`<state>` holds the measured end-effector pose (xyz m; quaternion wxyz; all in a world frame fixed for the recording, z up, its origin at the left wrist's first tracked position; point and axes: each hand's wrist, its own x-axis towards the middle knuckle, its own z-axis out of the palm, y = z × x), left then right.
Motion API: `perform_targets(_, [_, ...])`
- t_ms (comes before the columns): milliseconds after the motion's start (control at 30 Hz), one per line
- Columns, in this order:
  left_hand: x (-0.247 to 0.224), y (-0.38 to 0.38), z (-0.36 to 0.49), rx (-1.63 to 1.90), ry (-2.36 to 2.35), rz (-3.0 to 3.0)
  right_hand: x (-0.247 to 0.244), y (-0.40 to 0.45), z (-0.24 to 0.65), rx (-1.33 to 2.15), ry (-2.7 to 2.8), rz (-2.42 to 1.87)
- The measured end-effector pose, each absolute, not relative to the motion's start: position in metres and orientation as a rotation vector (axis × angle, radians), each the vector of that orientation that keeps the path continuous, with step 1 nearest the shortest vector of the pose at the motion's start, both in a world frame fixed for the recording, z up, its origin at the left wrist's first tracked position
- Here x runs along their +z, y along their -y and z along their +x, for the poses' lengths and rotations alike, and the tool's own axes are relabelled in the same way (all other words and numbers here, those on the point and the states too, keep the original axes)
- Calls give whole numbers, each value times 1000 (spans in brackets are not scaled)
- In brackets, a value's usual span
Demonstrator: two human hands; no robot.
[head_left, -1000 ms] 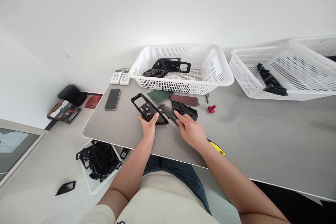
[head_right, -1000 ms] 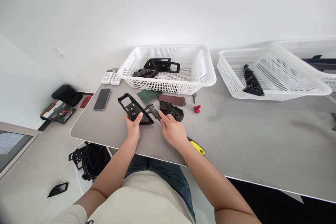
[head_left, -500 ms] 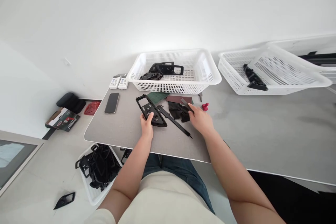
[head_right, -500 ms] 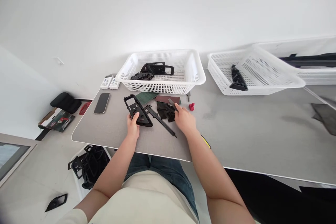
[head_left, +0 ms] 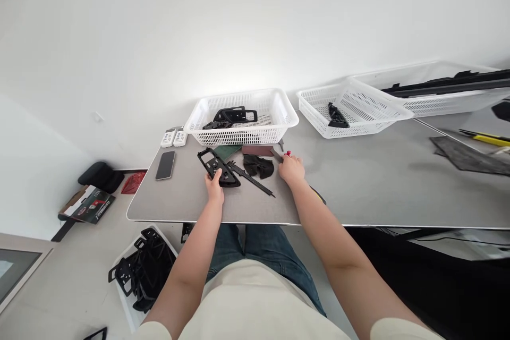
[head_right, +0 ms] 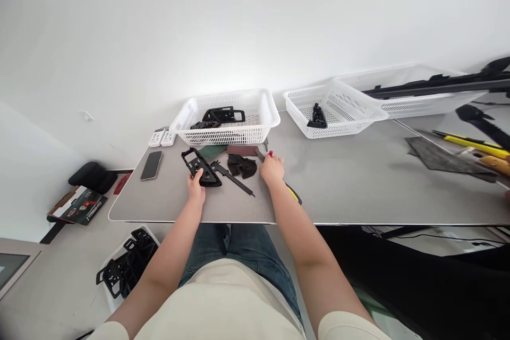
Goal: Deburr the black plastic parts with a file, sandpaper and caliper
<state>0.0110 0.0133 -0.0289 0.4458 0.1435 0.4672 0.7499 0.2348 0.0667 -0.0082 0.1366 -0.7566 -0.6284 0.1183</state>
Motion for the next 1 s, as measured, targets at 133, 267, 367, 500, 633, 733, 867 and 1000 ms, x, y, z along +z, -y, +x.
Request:
perform_targets(133, [-28, -13, 8, 1860, -1098, 322, -8, -70, 236, 278, 1798, -2160])
perform_targets(267, [-28, -12, 7, 1880, -1037, 275, 0, -64, 229, 188, 1866, -2032])
perform_targets(367, [-28, -13, 6, 1875, -1018, 252, 5, -52, 209, 185, 2105, -1765])
perform_targets(500, [-24, -16, 3, 1836, -1025, 275, 2, -36, 177, 260, 2430, -1503])
perform_targets(633, [-12, -23, -5, 1758, -1022, 385, -2, -36, 161, 272, 2543, -1523])
perform_targets(733, [-3, -31, -12, 1682, -1034, 457, 0, -41, 159, 282, 2555, -1568])
perform_targets(867, [1, -44, -21, 1577, -1085, 510, 3, -45, 164, 312, 2511, -1583])
perform_targets(1000, [-2, -54, -24, 1488, -1108, 552, 3, -53, 176, 270, 2341, -1631])
